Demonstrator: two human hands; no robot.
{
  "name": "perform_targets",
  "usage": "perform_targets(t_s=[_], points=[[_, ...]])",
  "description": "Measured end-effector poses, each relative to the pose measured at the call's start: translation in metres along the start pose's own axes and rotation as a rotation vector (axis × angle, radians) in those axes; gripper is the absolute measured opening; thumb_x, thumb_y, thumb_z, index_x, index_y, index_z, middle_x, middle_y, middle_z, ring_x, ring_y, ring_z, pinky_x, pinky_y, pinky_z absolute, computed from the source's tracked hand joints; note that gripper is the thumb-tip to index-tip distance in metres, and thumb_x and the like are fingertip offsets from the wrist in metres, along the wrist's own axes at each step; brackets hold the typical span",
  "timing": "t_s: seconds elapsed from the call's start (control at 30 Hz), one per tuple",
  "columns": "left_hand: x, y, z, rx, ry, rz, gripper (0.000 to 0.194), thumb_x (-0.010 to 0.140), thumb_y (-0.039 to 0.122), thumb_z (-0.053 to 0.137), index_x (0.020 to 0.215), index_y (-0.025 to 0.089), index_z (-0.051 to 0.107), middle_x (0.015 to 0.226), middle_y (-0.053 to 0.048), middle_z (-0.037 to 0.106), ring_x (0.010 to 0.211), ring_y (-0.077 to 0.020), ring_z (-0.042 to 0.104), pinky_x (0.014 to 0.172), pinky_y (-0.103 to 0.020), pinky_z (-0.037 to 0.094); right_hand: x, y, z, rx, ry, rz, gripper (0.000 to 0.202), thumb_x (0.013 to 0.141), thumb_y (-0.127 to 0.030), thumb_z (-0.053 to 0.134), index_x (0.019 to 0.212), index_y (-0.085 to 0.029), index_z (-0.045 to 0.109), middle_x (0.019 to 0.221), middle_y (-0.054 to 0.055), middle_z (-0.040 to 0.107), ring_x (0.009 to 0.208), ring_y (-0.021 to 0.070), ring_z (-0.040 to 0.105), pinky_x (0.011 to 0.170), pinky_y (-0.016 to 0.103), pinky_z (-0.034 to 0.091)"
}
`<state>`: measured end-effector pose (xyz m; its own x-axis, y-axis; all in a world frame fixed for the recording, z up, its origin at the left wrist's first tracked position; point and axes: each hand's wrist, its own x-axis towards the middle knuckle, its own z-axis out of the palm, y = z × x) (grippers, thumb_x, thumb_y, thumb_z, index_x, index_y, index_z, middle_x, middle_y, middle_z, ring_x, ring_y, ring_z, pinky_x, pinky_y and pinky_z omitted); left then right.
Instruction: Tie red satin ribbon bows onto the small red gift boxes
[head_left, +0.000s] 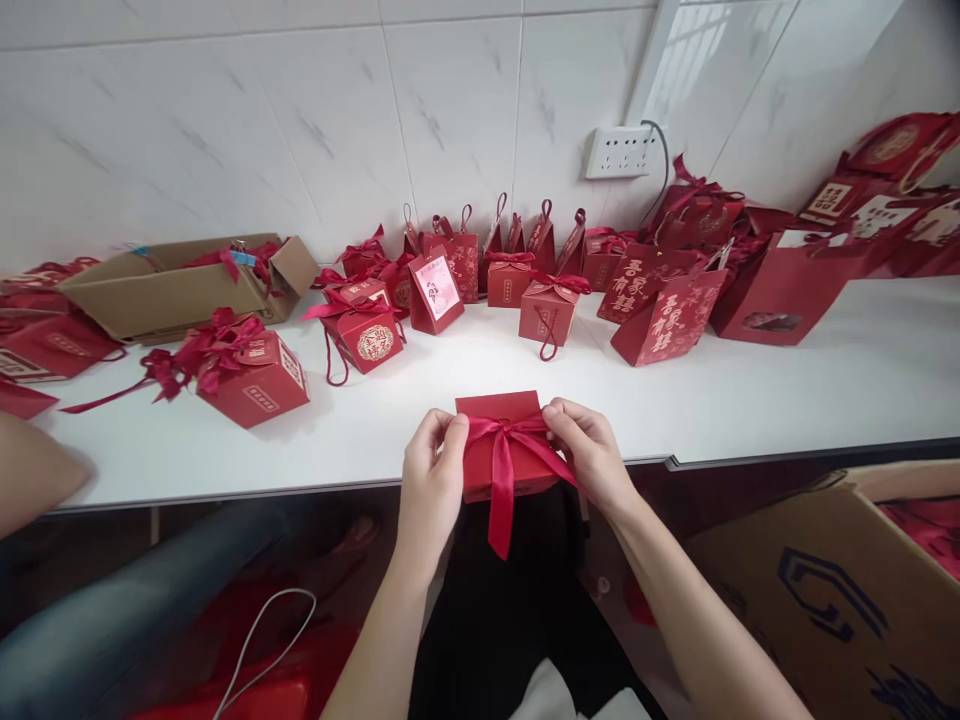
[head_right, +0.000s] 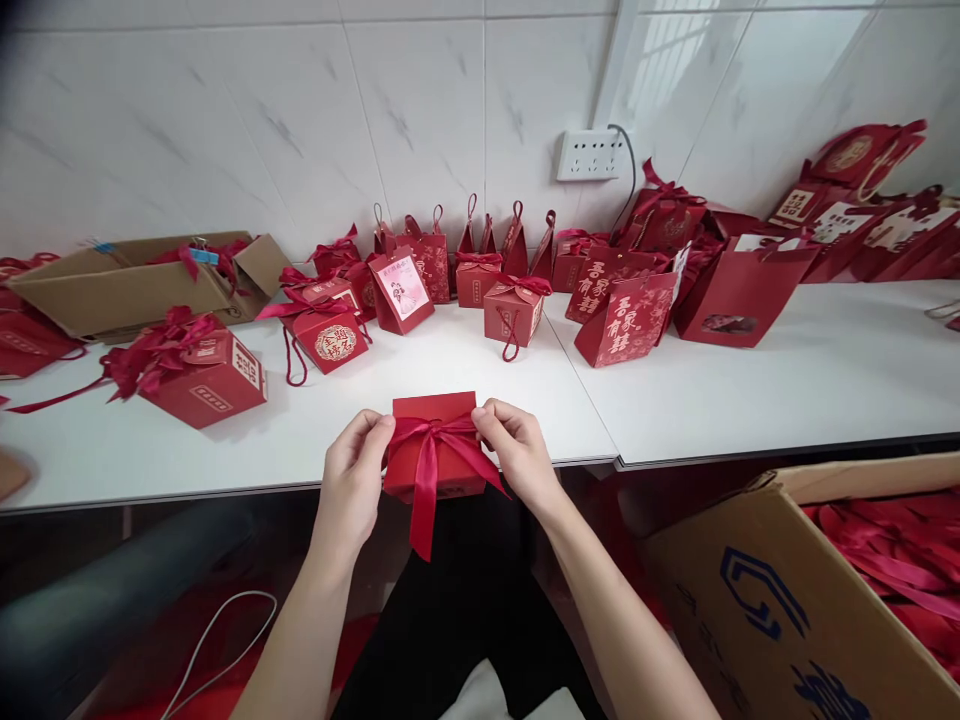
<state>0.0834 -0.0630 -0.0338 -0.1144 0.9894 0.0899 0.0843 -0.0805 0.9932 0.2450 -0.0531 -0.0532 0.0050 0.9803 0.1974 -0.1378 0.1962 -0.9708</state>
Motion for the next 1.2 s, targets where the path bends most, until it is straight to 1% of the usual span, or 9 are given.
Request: perform_targets(t_s=[0.17, 0.37, 0.53, 0.8, 0.93, 1.0, 1.07, 1.13, 1.2], points=[[-0.019, -0.015, 0.009, -0.263, 0.055, -0.007, 0.025, 0.083, 0.038, 0.054, 0.068, 0.019, 0.044, 0.062, 0.004, 0.038, 0.058, -0.0094, 0.036, 0.056, -0.021, 0.032, -0.018, 0.011, 0.009, 0.167, 0.152, -0.001, 0.039, 0.081, -0.041, 0.058, 0.055, -0.018, 0.039, 0.055, -0.005, 0.03, 0.05, 0.0085, 0.023, 0.047, 0.024, 0.018], [-0.022, -0.022, 0.012, -0.525, -0.012, -0.011, 0.022, 0.079, 0.032, 0.058, 0.068, 0.018, 0.045, 0.064, 0.004, 0.041, 0.061, -0.009, 0.039, 0.06, -0.02, 0.034, -0.021, 0.007, 0.013, 0.366, 0.209, 0.147, 0.043, 0.07, -0.044, 0.065, 0.052, -0.019, 0.035, 0.052, -0.006, 0.024, 0.047, 0.0078, 0.017, 0.044, 0.024, 0.014], [-0.018, -0.022, 0.007, -0.571, -0.118, -0.079, 0.021, 0.08, 0.032, 0.057, 0.07, 0.019, 0.045, 0.068, 0.003, 0.043, 0.062, -0.009, 0.041, 0.058, -0.02, 0.035, -0.02, 0.005, 0.01, 0.389, 0.173, 0.222, 0.043, 0.067, -0.046, 0.066, 0.051, -0.02, 0.035, 0.05, -0.006, 0.022, 0.044, 0.0075, 0.016, 0.042, 0.024, 0.013], [-0.019, -0.024, 0.012, -0.613, -0.049, -0.099, 0.024, 0.077, 0.034, 0.06, 0.069, 0.019, 0.044, 0.064, 0.004, 0.042, 0.058, -0.008, 0.041, 0.055, -0.019, 0.036, -0.018, 0.006, 0.013, 0.425, 0.221, 0.261, 0.042, 0.065, -0.043, 0.066, 0.052, -0.02, 0.033, 0.05, -0.005, 0.028, 0.044, 0.0084, 0.023, 0.044, 0.023, 0.02], [-0.016, -0.021, 0.012, -0.585, -0.044, -0.127, 0.025, 0.077, 0.033, 0.059, 0.066, 0.018, 0.042, 0.061, 0.005, 0.041, 0.055, -0.007, 0.039, 0.052, -0.018, 0.034, -0.018, 0.014, 0.006, 0.365, 0.171, 0.205, 0.044, 0.07, -0.047, 0.065, 0.054, -0.02, 0.034, 0.053, -0.005, 0.032, 0.045, 0.0089, 0.029, 0.045, 0.023, 0.027], [-0.013, -0.019, 0.007, -0.547, -0.064, -0.133, 0.026, 0.078, 0.033, 0.057, 0.065, 0.018, 0.041, 0.06, 0.006, 0.04, 0.053, -0.0066, 0.038, 0.051, -0.018, 0.033, -0.02, 0.02, -0.005, 0.253, 0.094, 0.06, 0.045, 0.069, -0.061, 0.062, 0.063, -0.021, 0.042, 0.062, -0.002, 0.043, 0.054, 0.0123, 0.042, 0.052, 0.025, 0.037], [-0.011, -0.018, 0.002, -0.524, -0.112, -0.136, 0.026, 0.079, 0.035, 0.057, 0.066, 0.018, 0.042, 0.061, 0.006, 0.042, 0.054, -0.0066, 0.038, 0.052, -0.018, 0.034, -0.023, 0.023, -0.019, 0.103, -0.043, -0.113, 0.062, 0.055, -0.076, 0.062, 0.089, -0.026, 0.051, 0.092, 0.004, 0.055, 0.084, 0.0208, 0.056, 0.071, 0.032, 0.046], [-0.008, -0.017, -0.003, -0.487, -0.183, -0.141, 0.027, 0.077, 0.038, 0.059, 0.067, 0.018, 0.044, 0.062, 0.005, 0.043, 0.056, -0.0071, 0.04, 0.054, -0.018, 0.035, -0.026, 0.02, -0.031, -0.112, -0.208, -0.184, 0.094, 0.046, -0.076, 0.068, 0.123, -0.031, 0.039, 0.131, 0.01, 0.042, 0.121, 0.0284, 0.043, 0.092, 0.041, 0.042], [-0.006, -0.017, -0.006, -0.422, -0.226, -0.138, 0.027, 0.077, 0.039, 0.06, 0.068, 0.018, 0.045, 0.063, 0.005, 0.045, 0.058, -0.0077, 0.042, 0.055, -0.019, 0.036, -0.03, 0.012, -0.036, -0.361, -0.33, -0.157, 0.108, 0.054, -0.061, 0.075, 0.14, -0.032, 0.017, 0.147, 0.013, 0.023, 0.135, 0.0301, 0.027, 0.102, 0.046, 0.035]])
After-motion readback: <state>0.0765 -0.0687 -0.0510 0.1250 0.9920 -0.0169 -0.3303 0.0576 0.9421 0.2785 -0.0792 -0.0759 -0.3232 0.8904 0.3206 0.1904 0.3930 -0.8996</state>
